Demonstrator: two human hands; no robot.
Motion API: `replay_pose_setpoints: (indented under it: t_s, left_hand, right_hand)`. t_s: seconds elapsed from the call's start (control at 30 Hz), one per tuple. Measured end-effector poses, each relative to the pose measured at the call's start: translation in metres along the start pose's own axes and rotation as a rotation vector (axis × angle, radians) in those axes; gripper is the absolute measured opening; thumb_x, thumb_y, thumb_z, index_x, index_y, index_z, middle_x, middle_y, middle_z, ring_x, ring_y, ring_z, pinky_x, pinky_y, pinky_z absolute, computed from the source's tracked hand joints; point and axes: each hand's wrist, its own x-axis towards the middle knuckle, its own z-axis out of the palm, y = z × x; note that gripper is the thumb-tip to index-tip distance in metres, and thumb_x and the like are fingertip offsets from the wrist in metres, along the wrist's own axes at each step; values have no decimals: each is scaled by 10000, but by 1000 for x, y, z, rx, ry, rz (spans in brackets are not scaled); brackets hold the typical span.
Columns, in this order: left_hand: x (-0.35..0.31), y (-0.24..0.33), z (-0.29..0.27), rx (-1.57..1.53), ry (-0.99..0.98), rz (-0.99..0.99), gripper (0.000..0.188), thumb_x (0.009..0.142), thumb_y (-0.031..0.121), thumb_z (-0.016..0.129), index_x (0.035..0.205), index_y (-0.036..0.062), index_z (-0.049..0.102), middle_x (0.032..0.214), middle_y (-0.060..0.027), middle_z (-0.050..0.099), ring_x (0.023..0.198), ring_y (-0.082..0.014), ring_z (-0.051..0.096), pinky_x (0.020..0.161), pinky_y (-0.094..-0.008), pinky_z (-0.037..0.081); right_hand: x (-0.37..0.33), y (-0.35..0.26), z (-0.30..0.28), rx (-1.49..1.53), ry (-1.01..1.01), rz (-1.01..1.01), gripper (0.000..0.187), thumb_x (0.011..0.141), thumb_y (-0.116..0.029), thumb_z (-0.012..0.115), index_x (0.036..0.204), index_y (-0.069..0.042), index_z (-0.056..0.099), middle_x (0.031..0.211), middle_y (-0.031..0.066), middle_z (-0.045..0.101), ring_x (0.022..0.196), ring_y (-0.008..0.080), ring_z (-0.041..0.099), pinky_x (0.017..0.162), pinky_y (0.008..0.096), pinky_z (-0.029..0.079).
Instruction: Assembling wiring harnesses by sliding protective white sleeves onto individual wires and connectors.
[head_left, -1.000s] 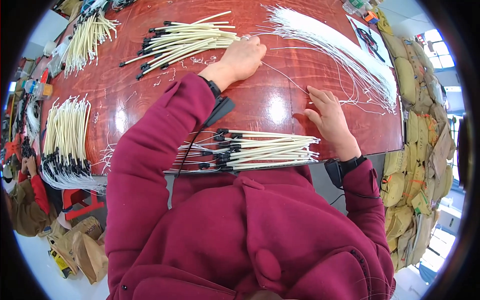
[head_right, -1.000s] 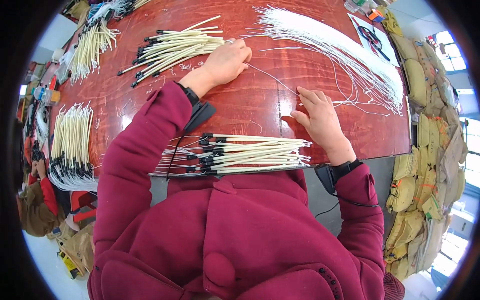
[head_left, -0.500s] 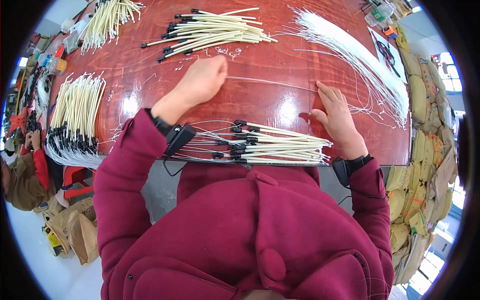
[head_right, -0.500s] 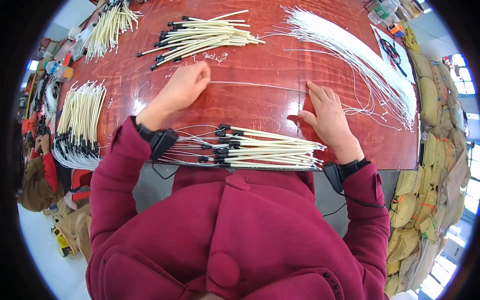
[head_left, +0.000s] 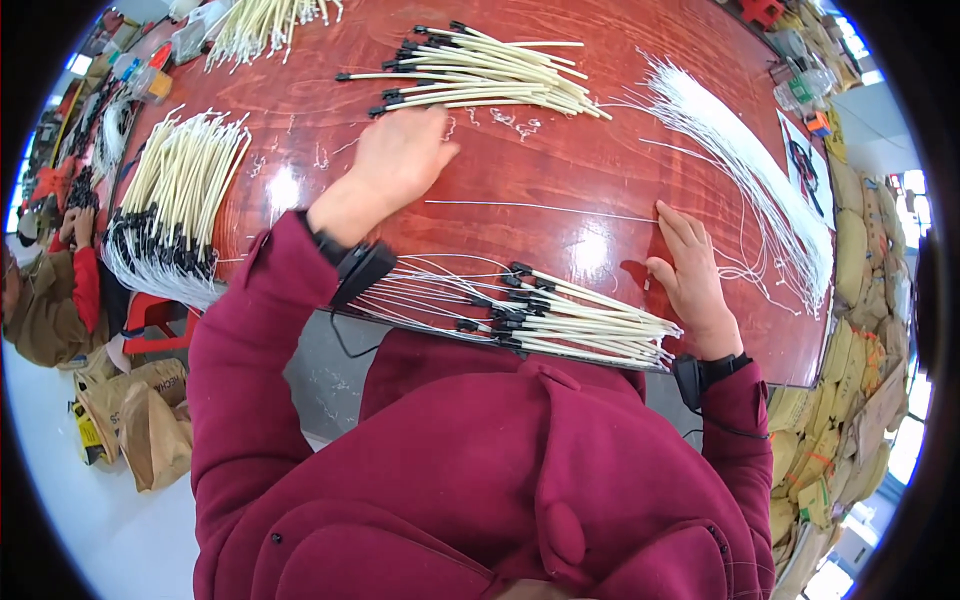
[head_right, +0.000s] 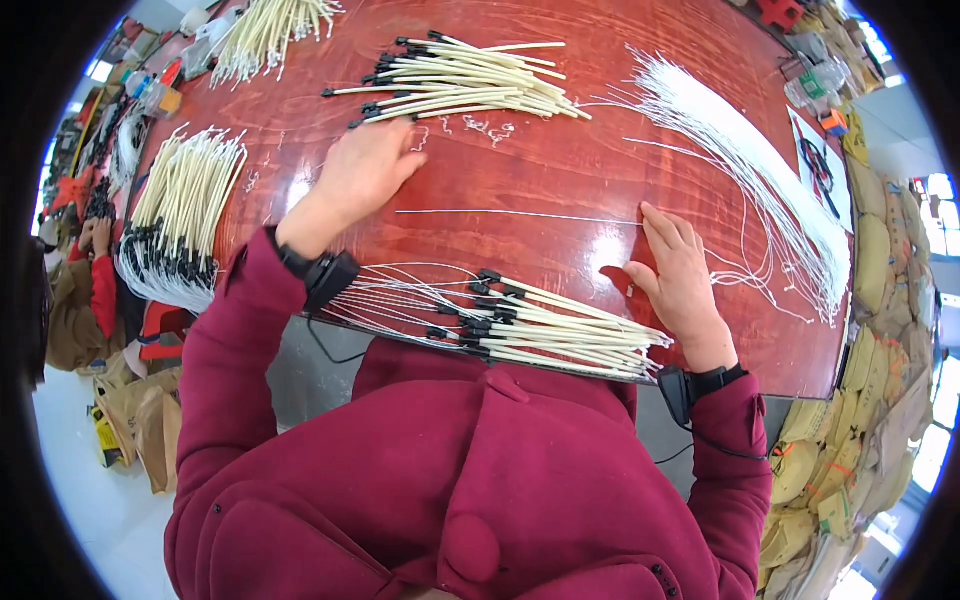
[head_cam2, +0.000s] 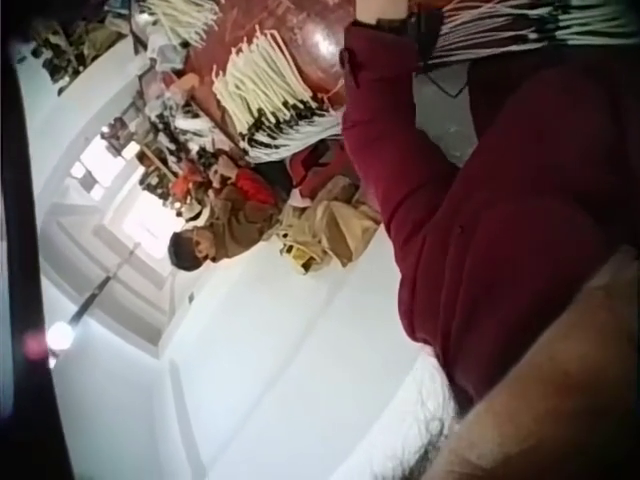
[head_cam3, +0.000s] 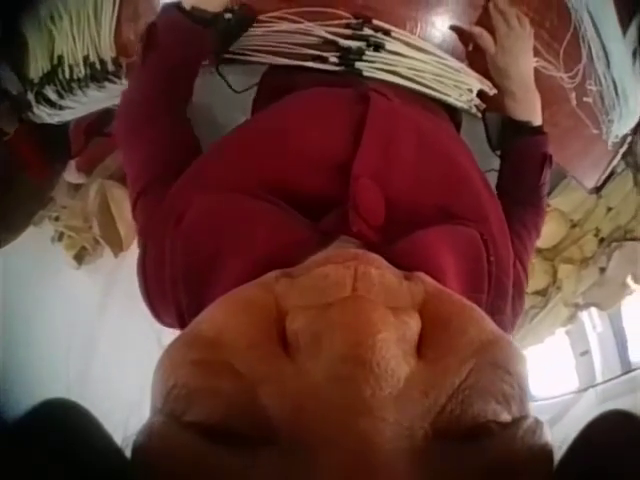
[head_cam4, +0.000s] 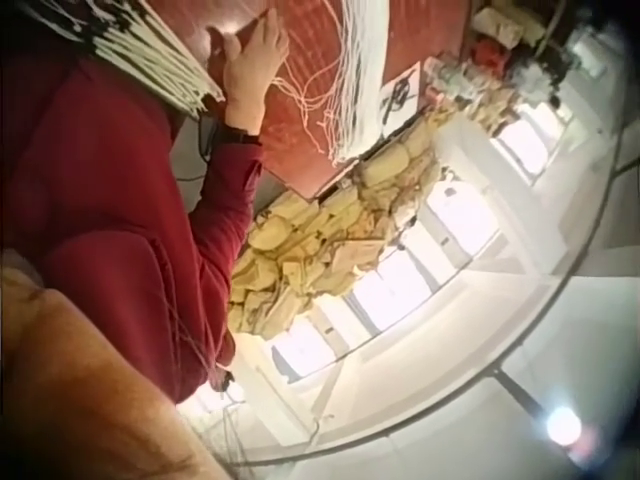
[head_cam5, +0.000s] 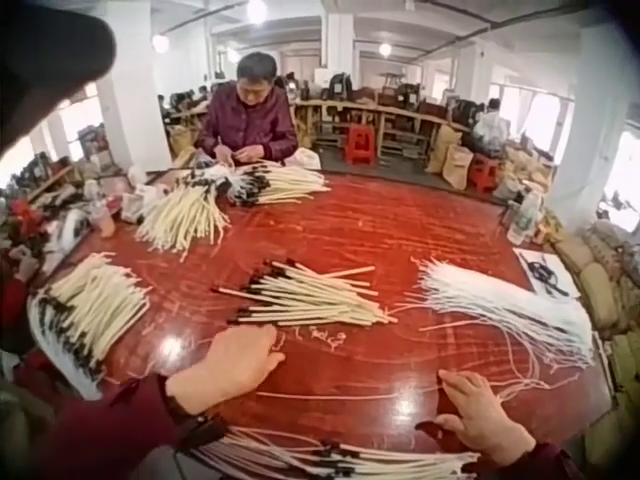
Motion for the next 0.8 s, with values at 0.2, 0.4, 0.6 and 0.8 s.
replay_pose_setpoints:
  t_s: [0.2,0.4,0.6,0.8]
  left_hand:
    - [76,5,35,32,299,323,152,898,190,648,959,52,630,949,-131,634,944,-357,645,765,-482,531]
    - [83,12,45,114,299,335,83,882,82,572,946,68,623,938,-113,638,918,-319,667,762,-464,533]
    - [68,18,30,149,372,338,109,891,84,574,980,93,635,923,-100,638,897,-299,673,726,-453,524]
    - [22,12,6,-137,373,426,109,913,113,633,1005,89,685,904,-101,633,881,-308,663,731,-424,511]
  right_hand:
    - [0,-14,3,46,35,1,587,924,-251,635,1397,76,519,1518,162,482,1332,363,455,1146,422,357]
    - [-3,-20,6,83,118,14,540,887,-184,697,1346,73,576,1470,158,526,1269,359,493,1098,424,413]
    - [-1,-22,9,120,138,11,471,924,-145,640,1340,68,584,1460,153,551,1271,341,514,1108,395,406]
    - [-5,-17,17,129,169,-3,468,929,-149,639,1345,59,586,1453,149,559,1278,337,516,1111,392,402]
